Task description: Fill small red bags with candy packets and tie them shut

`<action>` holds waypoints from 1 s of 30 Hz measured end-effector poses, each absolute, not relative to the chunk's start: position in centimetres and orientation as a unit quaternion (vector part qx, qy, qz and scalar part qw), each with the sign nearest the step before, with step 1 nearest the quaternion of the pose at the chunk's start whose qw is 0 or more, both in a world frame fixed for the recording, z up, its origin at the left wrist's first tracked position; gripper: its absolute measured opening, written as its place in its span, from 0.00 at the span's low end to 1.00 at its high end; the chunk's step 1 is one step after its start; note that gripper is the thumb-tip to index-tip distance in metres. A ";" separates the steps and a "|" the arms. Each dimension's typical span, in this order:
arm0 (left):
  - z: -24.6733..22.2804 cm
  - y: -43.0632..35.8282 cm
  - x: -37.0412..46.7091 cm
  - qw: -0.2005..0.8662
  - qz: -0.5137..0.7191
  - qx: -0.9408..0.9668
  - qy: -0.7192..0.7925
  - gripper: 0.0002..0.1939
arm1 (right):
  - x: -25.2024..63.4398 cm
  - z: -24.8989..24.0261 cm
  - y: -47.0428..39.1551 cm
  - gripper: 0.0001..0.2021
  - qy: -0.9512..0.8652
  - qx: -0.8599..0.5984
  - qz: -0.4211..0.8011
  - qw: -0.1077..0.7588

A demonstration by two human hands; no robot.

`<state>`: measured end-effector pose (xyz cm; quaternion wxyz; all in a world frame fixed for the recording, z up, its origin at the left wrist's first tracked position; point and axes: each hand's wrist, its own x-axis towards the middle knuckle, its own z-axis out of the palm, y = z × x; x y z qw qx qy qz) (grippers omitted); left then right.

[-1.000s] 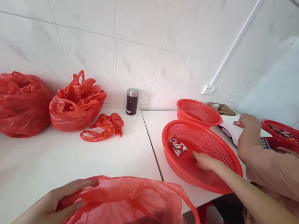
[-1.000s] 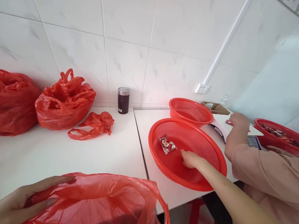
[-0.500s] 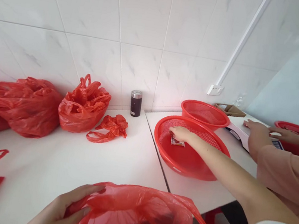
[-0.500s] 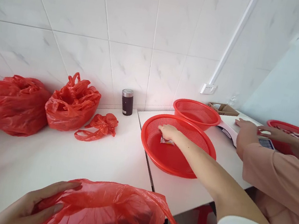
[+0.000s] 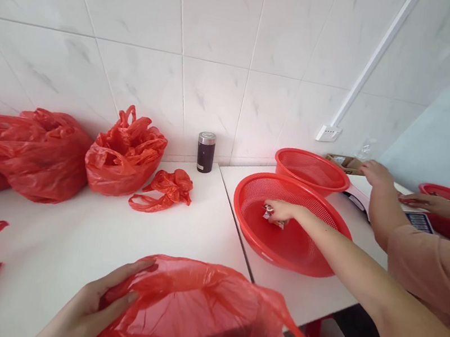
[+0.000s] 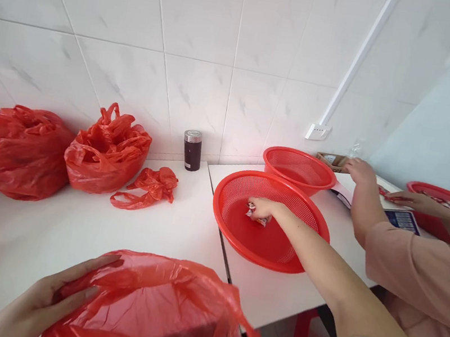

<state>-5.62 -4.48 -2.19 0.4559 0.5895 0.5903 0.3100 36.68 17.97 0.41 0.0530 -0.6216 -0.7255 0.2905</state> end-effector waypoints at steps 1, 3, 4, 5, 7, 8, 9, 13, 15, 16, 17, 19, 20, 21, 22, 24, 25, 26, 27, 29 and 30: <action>-2.0 -4.3 -5.5 0.464 0.313 0.583 0.589 0.26 | 36.6 1.2 17.3 0.22 -0.722 -0.617 0.306 0.063; -1.5 -4.0 -5.1 0.471 0.315 0.581 0.584 0.26 | 36.1 3.4 16.1 0.22 -0.717 -0.595 0.349 0.099; -1.2 -3.7 -4.8 0.468 0.315 0.586 0.581 0.26 | 35.6 4.7 15.5 0.21 -0.713 -0.574 0.385 0.120; -0.9 -3.5 -4.4 0.463 0.313 0.592 0.580 0.27 | 34.9 6.2 14.9 0.20 -0.709 -0.543 0.426 0.146; -0.3 -2.8 -3.5 0.455 0.304 0.606 0.578 0.28 | 32.8 9.2 13.4 0.20 -0.701 -0.459 0.518 0.170; -0.1 -2.5 -2.9 0.455 0.298 0.612 0.575 0.30 | 31.5 10.5 12.4 0.20 -0.713 -0.404 0.541 0.187; 0.1 -2.2 -2.3 0.459 0.292 0.615 0.570 0.31 | 30.0 11.6 11.4 0.19 -0.734 -0.348 0.559 0.166; 0.1 -1.6 -0.6 0.492 0.291 0.611 0.548 0.36 | 23.6 11.6 7.1 0.26 -0.828 -0.212 0.517 -0.052; -0.1 -1.6 -0.3 0.485 0.285 0.615 0.552 0.39 | 21.3 9.0 5.6 0.29 -0.884 -0.224 0.379 -0.156; -0.3 -1.6 -0.3 0.482 0.277 0.619 0.555 0.40 | 20.5 7.5 5.1 0.28 -0.900 -0.249 0.303 -0.191; -0.4 -1.7 -0.4 0.480 0.266 0.622 0.558 0.41 | 20.0 5.9 4.8 0.27 -0.909 -0.274 0.236 -0.207; -0.6 -1.7 -0.6 0.472 0.248 0.629 0.566 0.42 | 19.6 3.3 4.7 0.27 -0.922 -0.298 0.147 -0.198; -0.8 -1.6 -0.8 0.455 0.248 0.636 0.572 0.42 | 19.7 2.5 4.8 0.29 -0.929 -0.298 0.125 -0.179; -0.9 -1.6 -1.0 0.426 0.256 0.645 0.580 0.41 | 19.9 2.1 5.0 0.31 -0.937 -0.291 0.115 -0.156; -1.0 -1.7 -1.1 0.388 0.271 0.655 0.589 0.40 | 20.1 2.1 5.3 0.32 -0.943 -0.285 0.112 -0.130; -1.2 -2.0 -1.5 0.317 0.302 0.661 0.610 0.36 | 20.7 2.8 5.7 0.32 -0.946 -0.291 0.117 -0.078; -1.2 -2.3 -1.6 0.292 0.314 0.656 0.622 0.34 | 20.9 3.3 5.9 0.30 -0.943 -0.305 0.119 -0.058; -1.3 -2.7 -1.7 0.273 0.323 0.647 0.635 0.33 | 21.2 3.8 5.9 0.27 -0.939 -0.318 0.119 -0.047; -1.4 -3.2 -1.8 0.255 0.331 0.637 0.648 0.31 | 21.3 4.1 5.9 0.23 -0.936 -0.329 0.119 -0.048; -1.8 -4.5 -1.8 0.219 0.345 0.617 0.673 0.28 | 21.5 3.9 5.5 0.17 -0.932 -0.334 0.117 -0.077; -2.0 -5.1 -1.8 0.203 0.353 0.606 0.684 0.27 | 21.5 3.4 5.2 0.15 -0.933 -0.327 0.116 -0.098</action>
